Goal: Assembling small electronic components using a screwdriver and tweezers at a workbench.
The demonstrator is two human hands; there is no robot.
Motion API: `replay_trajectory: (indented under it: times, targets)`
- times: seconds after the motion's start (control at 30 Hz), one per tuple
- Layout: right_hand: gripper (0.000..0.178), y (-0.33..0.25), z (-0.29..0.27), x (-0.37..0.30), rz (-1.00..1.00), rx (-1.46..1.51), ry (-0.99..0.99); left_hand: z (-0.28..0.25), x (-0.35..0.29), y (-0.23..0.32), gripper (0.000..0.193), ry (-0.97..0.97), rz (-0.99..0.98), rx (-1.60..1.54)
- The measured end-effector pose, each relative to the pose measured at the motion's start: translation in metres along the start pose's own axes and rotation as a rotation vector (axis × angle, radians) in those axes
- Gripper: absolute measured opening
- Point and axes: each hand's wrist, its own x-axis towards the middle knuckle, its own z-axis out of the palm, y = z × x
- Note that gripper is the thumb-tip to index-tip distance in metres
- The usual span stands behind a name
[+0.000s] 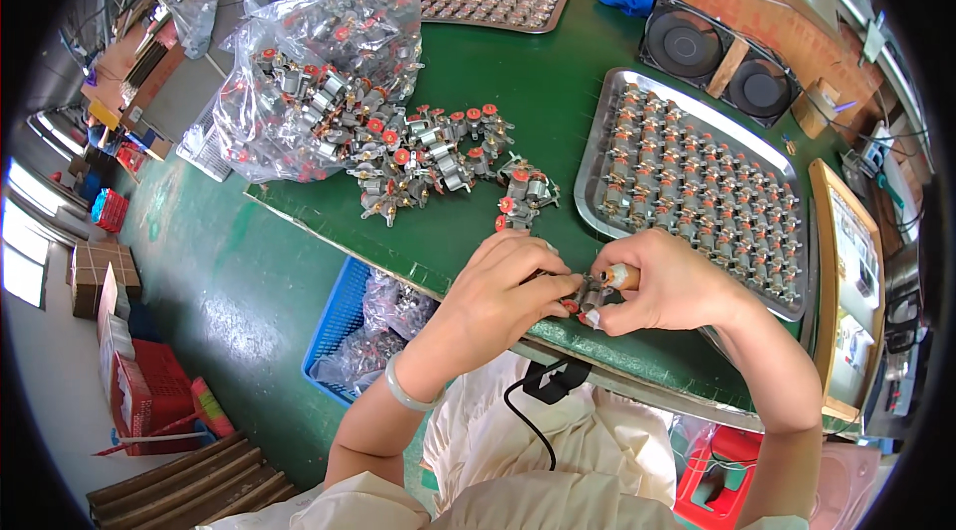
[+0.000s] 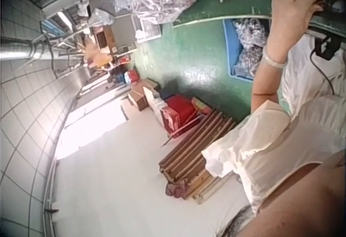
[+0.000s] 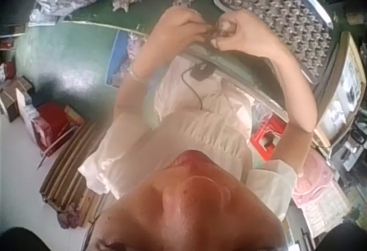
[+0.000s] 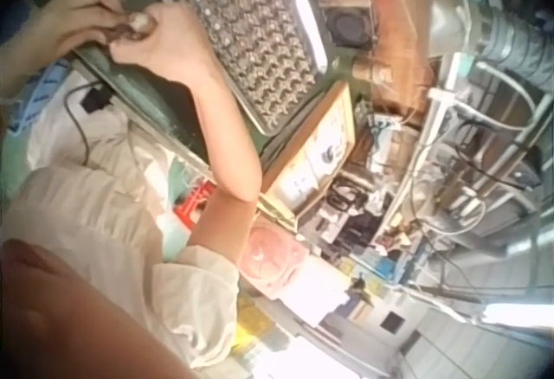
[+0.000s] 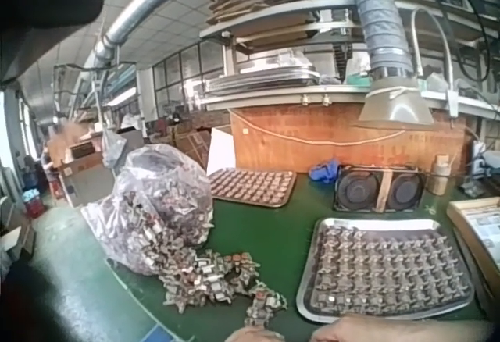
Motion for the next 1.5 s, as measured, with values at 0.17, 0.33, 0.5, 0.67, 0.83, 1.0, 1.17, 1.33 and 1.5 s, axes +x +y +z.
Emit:
replay_trajectory:
  times: [0.17,0.33,0.5,0.67,0.83,1.0,1.17,1.33,1.5]
  targets:
    - [0.026,0.000,0.013,-0.010,-0.105,-0.123,0.213,0.004,-0.001,0.001,0.030,0.030,-0.025,0.012]
    - [0.030,-0.020,0.004,-0.032,-0.041,-0.149,0.312,0.008,0.004,0.008,0.031,0.048,-0.046,0.079]
    - [0.031,-0.014,0.008,-0.033,0.047,0.031,0.278,0.011,0.006,0.033,0.035,0.126,-0.041,0.118]
    - [0.028,0.001,0.018,-0.034,-0.157,0.557,0.208,0.024,0.007,0.044,0.029,0.400,-0.160,-0.275]
    - [0.019,0.006,0.020,-0.038,-0.488,0.157,0.521,0.026,0.007,0.050,0.023,0.446,-0.456,-0.899]
    - [0.030,0.001,0.026,-0.042,-0.495,-0.166,0.705,0.022,0.008,0.044,0.027,0.237,-0.366,-0.578]
    - [0.032,0.013,0.023,-0.043,-0.604,-0.520,0.690,0.027,0.010,0.043,0.028,0.239,-0.272,-0.366]
    - [0.024,0.005,0.032,-0.044,-0.471,-0.474,0.710,0.043,0.009,0.044,0.028,0.390,-0.149,-0.102]
    - [0.019,0.008,0.028,-0.044,-0.310,-0.036,0.564,0.042,0.007,0.045,0.026,0.428,-0.199,-0.096]
